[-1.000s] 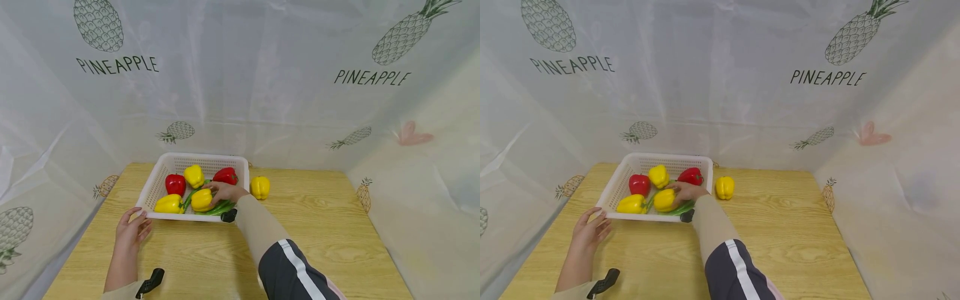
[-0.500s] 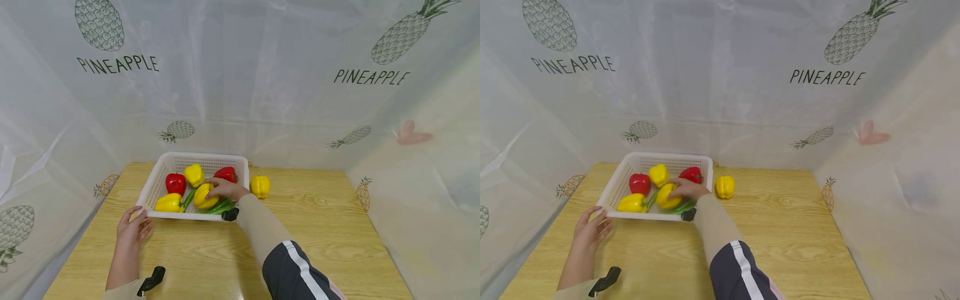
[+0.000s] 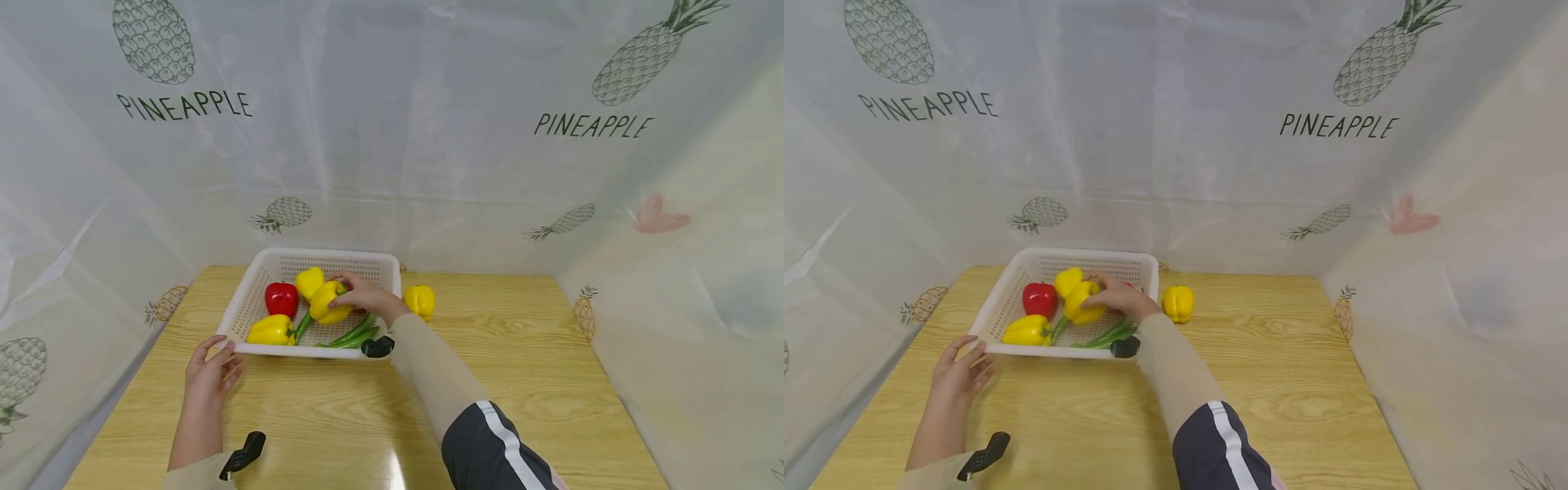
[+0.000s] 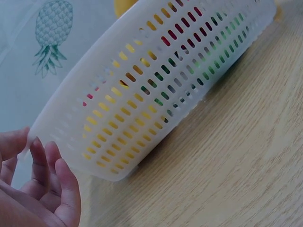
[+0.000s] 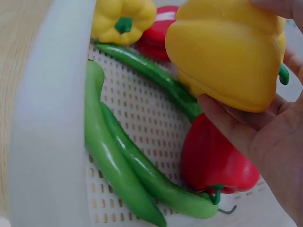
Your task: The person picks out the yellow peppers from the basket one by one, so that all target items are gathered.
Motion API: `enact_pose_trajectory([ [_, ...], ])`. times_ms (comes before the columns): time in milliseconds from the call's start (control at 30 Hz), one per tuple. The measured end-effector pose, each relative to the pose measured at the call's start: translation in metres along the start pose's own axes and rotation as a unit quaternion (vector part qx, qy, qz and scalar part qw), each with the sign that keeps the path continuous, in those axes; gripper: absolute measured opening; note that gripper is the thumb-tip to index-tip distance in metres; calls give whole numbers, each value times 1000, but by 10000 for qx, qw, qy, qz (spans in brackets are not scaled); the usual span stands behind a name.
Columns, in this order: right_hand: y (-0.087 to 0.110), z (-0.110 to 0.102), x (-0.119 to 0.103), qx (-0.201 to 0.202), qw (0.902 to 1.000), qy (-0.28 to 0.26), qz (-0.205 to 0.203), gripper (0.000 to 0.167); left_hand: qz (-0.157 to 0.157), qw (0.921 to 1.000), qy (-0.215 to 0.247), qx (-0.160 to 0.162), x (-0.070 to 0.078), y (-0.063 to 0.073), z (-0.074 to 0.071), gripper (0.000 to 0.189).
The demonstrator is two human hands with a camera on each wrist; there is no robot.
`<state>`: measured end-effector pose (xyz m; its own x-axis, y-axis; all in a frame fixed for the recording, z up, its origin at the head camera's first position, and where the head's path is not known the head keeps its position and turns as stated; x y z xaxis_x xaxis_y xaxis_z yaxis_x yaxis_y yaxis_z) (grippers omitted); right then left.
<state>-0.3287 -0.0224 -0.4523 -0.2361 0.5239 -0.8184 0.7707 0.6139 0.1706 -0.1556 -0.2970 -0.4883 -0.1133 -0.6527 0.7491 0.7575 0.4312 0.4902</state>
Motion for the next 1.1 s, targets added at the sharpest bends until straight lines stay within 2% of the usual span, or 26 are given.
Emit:
enact_pose_trajectory([
  [267,15,-16,-8,23,9998,149,-132,52,-12,10000,-86,-10,0,-2,0,31],
  [500,26,-26,-5,46,9985,234,-484,53,-76,10000,-40,-2,1,-2,-1,32],
  [667,35,-29,2,176,9980,97,-597,54,-58,10000,-70,13,0,-1,-1,33],
  [900,53,-38,2,507,9975,24,-488,52,17,9996,-270,-16,0,0,-1,33],
  [1100,67,-48,1,639,9950,-231,-739,47,100,9994,-332,-64,0,-1,-1,33],
])
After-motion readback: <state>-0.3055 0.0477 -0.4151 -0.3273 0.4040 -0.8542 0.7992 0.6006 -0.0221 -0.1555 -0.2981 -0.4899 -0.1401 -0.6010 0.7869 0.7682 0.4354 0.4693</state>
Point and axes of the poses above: each hand's wrist, its own y-axis away from the middle knuckle, its own z-axis out of the palm, x = y × z, the point moved 1 cm from there along -y, towards the middle knuckle, and after that the axes turned 14 degrees about y, right-handed, at the moved point
